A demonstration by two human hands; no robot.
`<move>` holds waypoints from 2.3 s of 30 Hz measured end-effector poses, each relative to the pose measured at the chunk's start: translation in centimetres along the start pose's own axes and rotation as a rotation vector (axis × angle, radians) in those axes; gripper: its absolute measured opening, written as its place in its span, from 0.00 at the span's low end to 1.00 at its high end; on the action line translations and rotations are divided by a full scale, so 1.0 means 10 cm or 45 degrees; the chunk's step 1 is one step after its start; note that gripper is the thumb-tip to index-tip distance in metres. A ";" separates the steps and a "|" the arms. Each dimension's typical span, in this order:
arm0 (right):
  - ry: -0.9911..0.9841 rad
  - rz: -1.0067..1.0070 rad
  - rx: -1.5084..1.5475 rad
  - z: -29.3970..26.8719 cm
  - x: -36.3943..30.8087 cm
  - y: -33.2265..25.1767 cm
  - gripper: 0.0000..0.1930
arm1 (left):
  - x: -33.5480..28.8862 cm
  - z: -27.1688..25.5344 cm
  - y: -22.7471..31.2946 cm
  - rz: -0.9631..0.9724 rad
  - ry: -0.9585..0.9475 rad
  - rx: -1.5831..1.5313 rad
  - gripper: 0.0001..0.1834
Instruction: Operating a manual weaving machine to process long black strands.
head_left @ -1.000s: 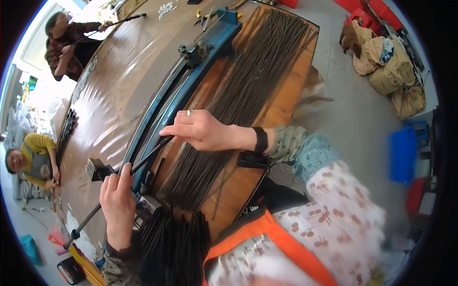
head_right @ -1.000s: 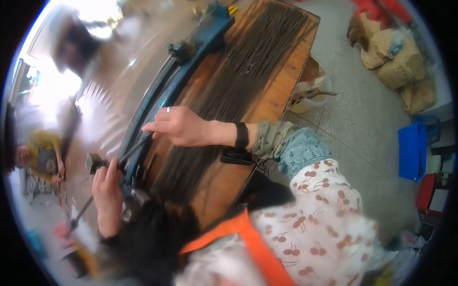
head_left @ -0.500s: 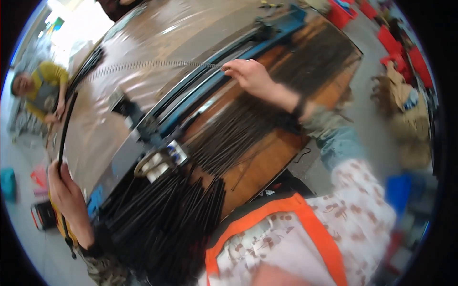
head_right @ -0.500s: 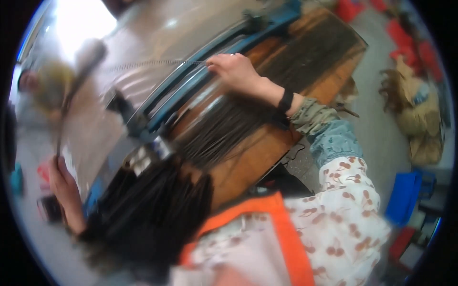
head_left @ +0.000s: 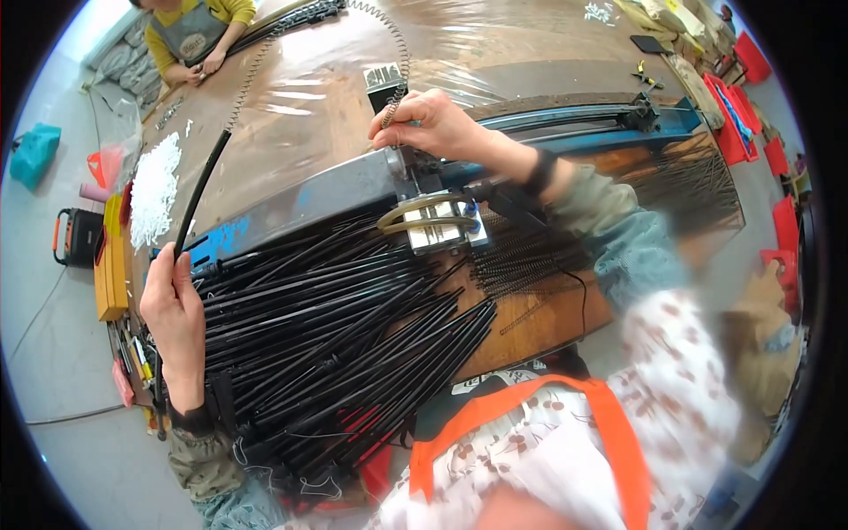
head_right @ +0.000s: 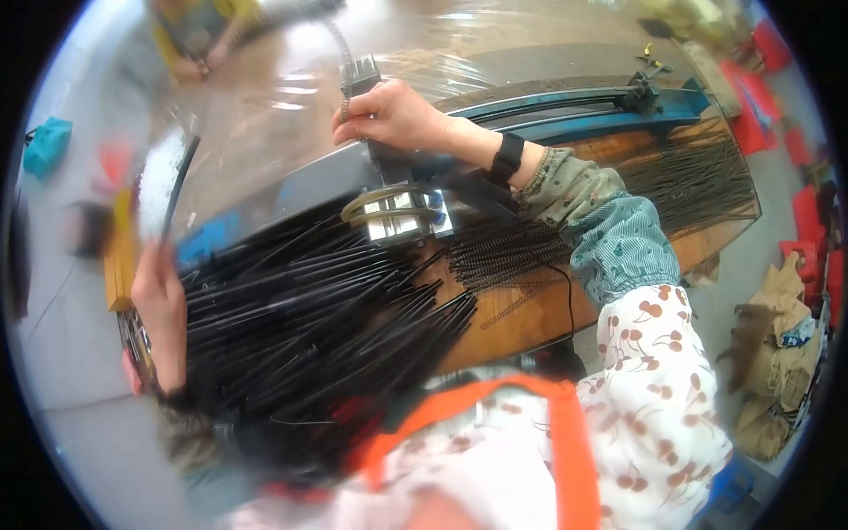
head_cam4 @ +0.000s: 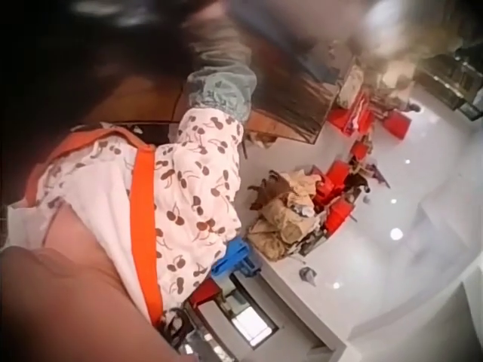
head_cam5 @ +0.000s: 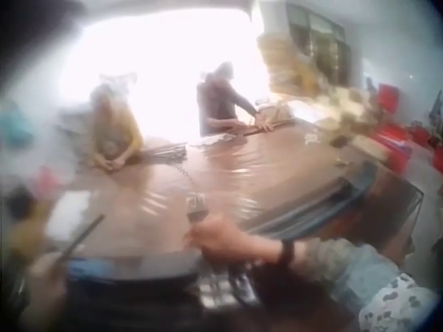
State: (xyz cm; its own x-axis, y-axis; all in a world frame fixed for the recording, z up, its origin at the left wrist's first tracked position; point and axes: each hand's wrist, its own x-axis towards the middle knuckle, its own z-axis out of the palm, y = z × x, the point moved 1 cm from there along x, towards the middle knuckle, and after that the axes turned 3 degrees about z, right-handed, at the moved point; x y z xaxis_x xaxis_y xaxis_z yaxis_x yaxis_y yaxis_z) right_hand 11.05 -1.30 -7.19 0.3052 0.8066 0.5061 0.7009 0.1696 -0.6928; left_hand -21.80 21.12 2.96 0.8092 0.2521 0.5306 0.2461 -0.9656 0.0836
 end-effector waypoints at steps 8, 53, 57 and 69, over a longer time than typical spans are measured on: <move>-0.333 -0.109 -0.663 0.22 0.26 -0.09 0.05 | 0.09 0.24 0.05 0.025 0.060 -0.110 0.12; 0.251 0.076 -1.167 -0.92 -1.88 -0.30 0.13 | 0.69 1.89 0.90 0.296 -0.297 -0.316 0.10; 0.154 0.070 -0.972 -0.64 -1.81 -0.32 0.14 | 0.67 1.84 0.93 0.272 -0.377 -0.278 0.10; -0.023 0.382 -0.616 -0.61 -1.70 -0.09 0.14 | 0.79 2.07 0.84 0.501 -0.109 -0.214 0.09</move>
State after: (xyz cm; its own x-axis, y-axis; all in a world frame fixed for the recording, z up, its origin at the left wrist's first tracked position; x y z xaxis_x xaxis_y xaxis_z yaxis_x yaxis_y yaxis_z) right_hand 9.18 -18.64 -12.06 0.5283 0.7896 0.3121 0.8020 -0.3434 -0.4888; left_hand -2.24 16.32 -9.61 0.8670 -0.1399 0.4783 -0.1748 -0.9842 0.0291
